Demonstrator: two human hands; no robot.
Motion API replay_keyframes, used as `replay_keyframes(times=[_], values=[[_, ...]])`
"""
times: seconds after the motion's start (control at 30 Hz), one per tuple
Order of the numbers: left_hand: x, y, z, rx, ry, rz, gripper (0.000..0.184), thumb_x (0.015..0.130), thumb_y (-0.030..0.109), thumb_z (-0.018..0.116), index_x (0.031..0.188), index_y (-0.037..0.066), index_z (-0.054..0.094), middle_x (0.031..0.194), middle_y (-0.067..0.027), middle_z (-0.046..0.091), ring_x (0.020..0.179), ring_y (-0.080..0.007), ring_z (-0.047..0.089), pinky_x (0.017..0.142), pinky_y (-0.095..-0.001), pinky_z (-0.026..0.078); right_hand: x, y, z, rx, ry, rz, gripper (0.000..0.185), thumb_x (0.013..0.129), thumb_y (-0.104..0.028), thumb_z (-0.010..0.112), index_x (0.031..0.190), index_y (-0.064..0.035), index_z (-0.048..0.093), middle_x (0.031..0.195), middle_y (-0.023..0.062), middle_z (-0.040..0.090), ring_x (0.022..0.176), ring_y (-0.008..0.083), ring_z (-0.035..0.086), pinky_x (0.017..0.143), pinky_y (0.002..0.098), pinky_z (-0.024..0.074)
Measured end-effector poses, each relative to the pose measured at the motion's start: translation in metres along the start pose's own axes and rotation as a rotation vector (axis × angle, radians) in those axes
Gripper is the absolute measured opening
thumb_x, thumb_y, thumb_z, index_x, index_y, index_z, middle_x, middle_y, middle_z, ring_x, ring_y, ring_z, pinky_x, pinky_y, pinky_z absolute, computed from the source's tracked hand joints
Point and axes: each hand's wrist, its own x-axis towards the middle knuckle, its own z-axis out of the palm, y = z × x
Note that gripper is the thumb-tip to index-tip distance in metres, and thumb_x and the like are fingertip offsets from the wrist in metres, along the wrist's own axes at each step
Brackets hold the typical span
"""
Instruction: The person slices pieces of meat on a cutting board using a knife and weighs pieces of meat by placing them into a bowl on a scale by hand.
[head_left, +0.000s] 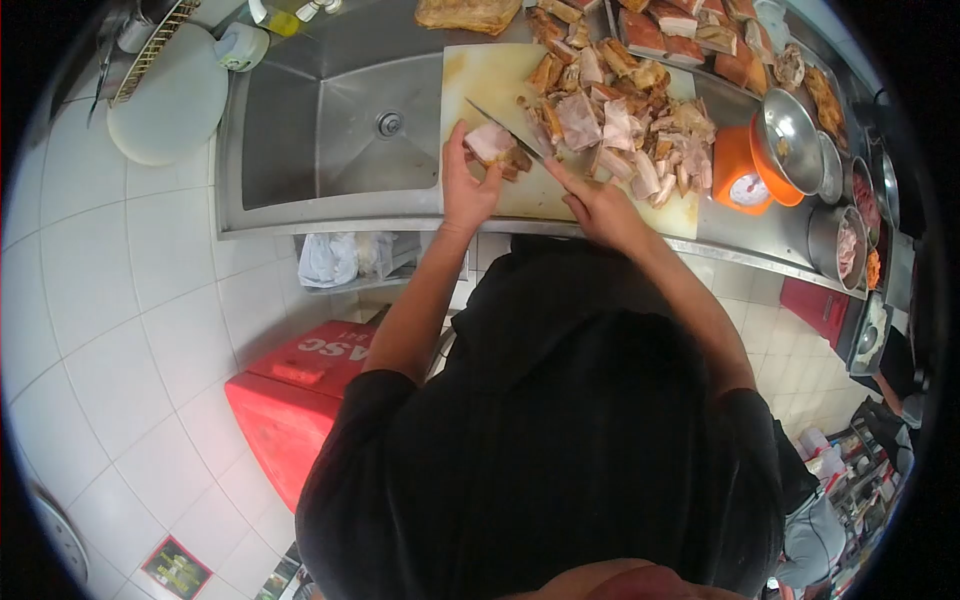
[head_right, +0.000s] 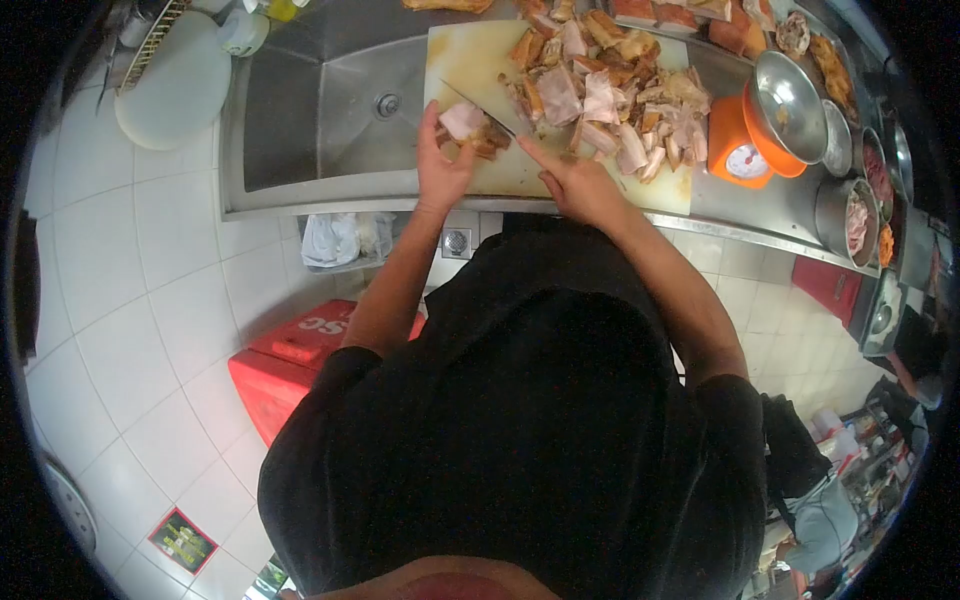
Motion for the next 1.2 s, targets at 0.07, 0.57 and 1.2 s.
replay_keyframes(times=[0.07, 0.57, 1.2], values=[[0.003, -0.005, -0.008, 0.16, -0.019, 0.133, 0.079, 0.079, -0.001, 0.077, 0.15, -0.001, 0.042, 0.139, -0.0239, 0.052, 0.127, -0.0377, 0.054, 0.109, -0.045, 0.046, 0.009, -0.008, -0.003, -0.026, 0.029, -0.012, 0.073, 0.097, -0.013, 0.066, 0.162, -0.0322, 0.038, 0.086, 0.023, 0.071, 0.077, 0.0446, 0.07, 0.072, 0.0538, 0.0565], [-0.036, -0.01, -0.003, 0.321, -0.257, 0.453, 0.057, 0.076, 0.006, 0.08, 0.13, 0.008, 0.061, 0.134, -0.0181, 0.053, 0.131, -0.0445, 0.049, 0.111, -0.0514, 0.044, -0.052, -0.007, -0.01, 0.142, -0.12, 0.294, 0.074, 0.098, -0.011, 0.065, 0.163, -0.0304, 0.036, 0.111, 0.0264, 0.072, 0.087, 0.046, 0.07, 0.083, 0.0526, 0.056], [-0.027, -0.009, 0.012, 0.272, -0.289, 0.403, 0.078, 0.071, 0.027, 0.092, 0.136, 0.002, 0.055, 0.14, -0.0286, 0.05, 0.129, -0.0484, 0.051, 0.11, -0.0539, 0.044, -0.028, -0.062, -0.042, 0.094, 0.01, 0.2, 0.069, 0.099, -0.012, 0.065, 0.161, -0.0287, 0.04, 0.108, 0.0252, 0.072, 0.086, 0.0467, 0.07, 0.08, 0.0531, 0.0567]])
